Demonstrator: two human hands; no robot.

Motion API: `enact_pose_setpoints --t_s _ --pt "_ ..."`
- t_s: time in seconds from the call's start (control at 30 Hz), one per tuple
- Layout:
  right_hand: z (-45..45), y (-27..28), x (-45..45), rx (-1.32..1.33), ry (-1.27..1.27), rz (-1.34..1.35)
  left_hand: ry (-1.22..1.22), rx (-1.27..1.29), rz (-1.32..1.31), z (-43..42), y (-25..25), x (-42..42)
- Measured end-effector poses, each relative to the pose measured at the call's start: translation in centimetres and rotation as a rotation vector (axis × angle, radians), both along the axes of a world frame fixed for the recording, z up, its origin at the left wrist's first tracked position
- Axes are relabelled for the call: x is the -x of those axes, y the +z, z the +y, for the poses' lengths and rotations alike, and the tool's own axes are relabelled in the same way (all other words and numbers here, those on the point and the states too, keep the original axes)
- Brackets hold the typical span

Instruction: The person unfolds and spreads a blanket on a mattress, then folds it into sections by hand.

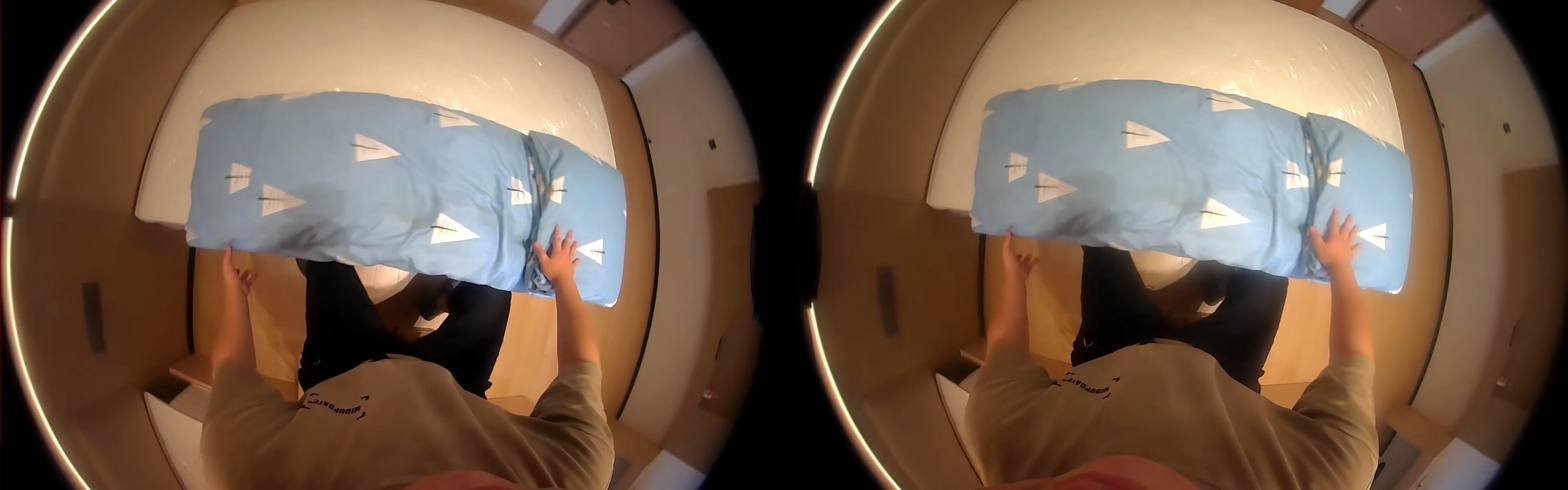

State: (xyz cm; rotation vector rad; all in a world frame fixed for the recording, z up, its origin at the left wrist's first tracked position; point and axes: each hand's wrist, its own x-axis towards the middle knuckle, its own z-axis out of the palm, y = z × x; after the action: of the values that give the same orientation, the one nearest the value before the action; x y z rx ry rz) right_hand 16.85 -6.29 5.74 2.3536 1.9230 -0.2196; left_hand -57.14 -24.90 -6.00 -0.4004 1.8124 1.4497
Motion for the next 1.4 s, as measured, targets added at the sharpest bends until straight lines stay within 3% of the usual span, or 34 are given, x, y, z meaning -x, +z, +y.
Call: enact_pose_setpoints --t_s 0.03,0.1,0.2,0.3,0.4,0.5,0.57,0.7,0.77,0.9,0.97,1.1,1.17,1.2,1.23,1.3,1.33,1.4 --pt "-0.2 0.1 1.4 0.039 -0.014 0.024 0.024 -0.093 -0.021 -0.3 -1.2 2.4" --pt "-1.8 0.0 2.8 0.086 0.058 0.067 -0.019 -0.515 -0.164 -0.2 -1.3 5.9" --pt "-5.1 0.8 3.3 0.066 0.318 0.116 -0.104 -0.704 -0.155 0.7 -3.6 9.3" --pt "-10.0 2.9 5.3 0.040 0.130 0.323 -0.166 -0.599 0.055 2.1 -3.3 11.6" --pt "-12.9 2.3 1.4 -0.108 0.256 0.168 -0.143 -0.725 0.069 1.5 -3.2 12.8" --pt "-15.7 2.8 -1.8 -0.071 0.238 0.171 -0.185 -0.612 -0.075 1.1 -2.2 12.8" --pt "-18.4 3.2 -4.1 0.018 0.142 0.251 -0.172 -0.379 -0.106 0.5 -3.9 12.1" --pt "-22.7 5.3 -6.3 0.105 -0.123 0.246 -0.128 -0.598 -0.118 2.9 -7.4 12.6" --pt "-24.6 5.3 -8.1 0.093 -0.157 0.258 0.021 -0.547 0.093 4.7 -3.9 10.4" --pt "-28.1 5.4 -11.4 0.054 -0.241 0.330 0.121 -0.643 0.679 7.5 11.1 -0.5" --pt "-28.8 4.6 -13.5 -0.016 -0.189 0.342 0.052 -0.687 0.755 9.3 17.2 -6.1" --pt "-27.1 5.3 -13.2 -0.143 -0.139 0.408 -0.252 -0.611 1.165 14.3 23.5 -21.2" --pt "-26.3 6.0 -12.2 -0.185 -0.104 0.507 -0.492 -0.768 1.157 13.7 26.5 -32.4" --pt "-26.0 5.9 -12.0 -0.219 -0.055 0.564 -0.534 -0.843 1.321 14.3 25.2 -37.2" --pt "-25.6 5.7 -11.9 -0.254 -0.007 0.620 -0.631 -0.865 1.660 13.9 25.2 -41.5" --pt "-26.5 5.2 -11.4 -0.264 0.018 0.728 -0.965 -1.028 1.686 13.3 23.6 -49.6" --pt "-26.8 4.7 -10.9 -0.270 0.030 0.783 -1.374 -0.761 1.670 11.8 24.0 -52.8" --pt "-26.4 3.2 -10.1 -0.205 -0.057 0.868 -1.457 -0.693 2.038 12.0 16.0 -58.3"
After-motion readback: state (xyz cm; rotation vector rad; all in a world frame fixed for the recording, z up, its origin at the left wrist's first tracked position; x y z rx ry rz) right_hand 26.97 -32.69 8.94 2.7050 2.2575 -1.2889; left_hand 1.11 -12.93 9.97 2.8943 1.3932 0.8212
